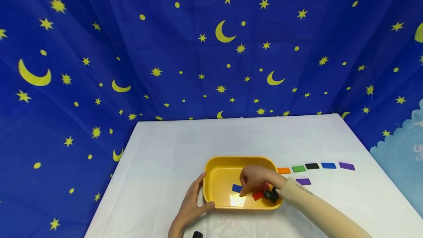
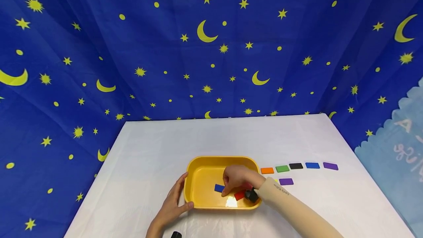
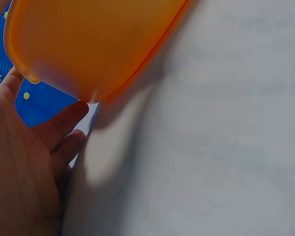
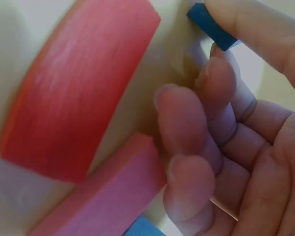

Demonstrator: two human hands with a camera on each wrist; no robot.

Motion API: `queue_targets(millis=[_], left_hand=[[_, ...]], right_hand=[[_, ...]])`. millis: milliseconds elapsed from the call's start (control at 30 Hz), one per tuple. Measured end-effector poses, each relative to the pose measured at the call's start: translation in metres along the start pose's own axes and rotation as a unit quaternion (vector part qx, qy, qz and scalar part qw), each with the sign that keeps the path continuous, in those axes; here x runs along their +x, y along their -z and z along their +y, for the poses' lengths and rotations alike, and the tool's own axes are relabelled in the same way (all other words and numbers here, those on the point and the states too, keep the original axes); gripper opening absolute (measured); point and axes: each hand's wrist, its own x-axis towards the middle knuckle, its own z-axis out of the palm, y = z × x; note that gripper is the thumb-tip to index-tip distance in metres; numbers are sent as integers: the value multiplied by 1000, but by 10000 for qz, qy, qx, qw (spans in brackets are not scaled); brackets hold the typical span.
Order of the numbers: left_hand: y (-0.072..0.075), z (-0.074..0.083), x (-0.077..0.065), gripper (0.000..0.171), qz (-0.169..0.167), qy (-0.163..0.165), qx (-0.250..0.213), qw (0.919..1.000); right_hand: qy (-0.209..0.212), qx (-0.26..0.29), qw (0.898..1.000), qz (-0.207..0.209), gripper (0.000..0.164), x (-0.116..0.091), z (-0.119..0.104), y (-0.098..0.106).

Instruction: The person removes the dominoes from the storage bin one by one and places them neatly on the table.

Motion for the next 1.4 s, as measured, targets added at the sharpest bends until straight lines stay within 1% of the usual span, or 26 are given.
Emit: queue_targets(millis=[133, 233, 300, 467, 733, 833, 933, 1067, 1167, 1233, 1300, 1400], left_hand=[[0, 1, 2, 90, 6, -54, -88, 9999], [0, 1, 1, 90, 4, -80, -86, 9999], [-1, 0, 1, 90, 12, -62, -53, 10000], [-2, 2, 1, 90, -9, -31, -63, 10000], [-2, 0, 1, 90, 0, -90, -57, 9999], [-2, 0, 1, 89, 9, -122, -73, 9999], [-2, 1, 1, 89, -19, -146, -93, 9998], [-1, 1, 0, 89, -26, -112, -110, 9999], [0, 0, -1, 89, 28, -41, -123, 9999], [0, 0, -1, 89, 39, -13, -98, 9999], [0, -1, 0, 90, 17, -14, -51, 10000], [-1, -2, -1, 90, 26, -40, -5, 10000]], right_hand=[[147, 174, 9997, -36, 36, -1, 0, 1], [270, 199, 9994, 20, 34, -2, -2, 2], [342, 173, 9992, 130, 31, -3, -2, 4], [430, -11, 9966, 698, 24, -7, 0, 9], [172, -12, 9866, 1622, 24, -20, 0, 16], [64, 77, 9819, 1892, 22, -25, 1, 16], [-90, 306, 9771, 2102, 22, -31, 3, 17], [-324, 767, 9682, 2359, 25, -40, 7, 22], [-594, 1060, 9581, 2593, 27, -49, 11, 27], [-858, 1255, 9484, 2781, 28, -59, 16, 31], [-1097, 1372, 9364, 3039, 28, -70, 23, 34], [-1408, 1391, 9216, 3339, 30, -88, 36, 36]])
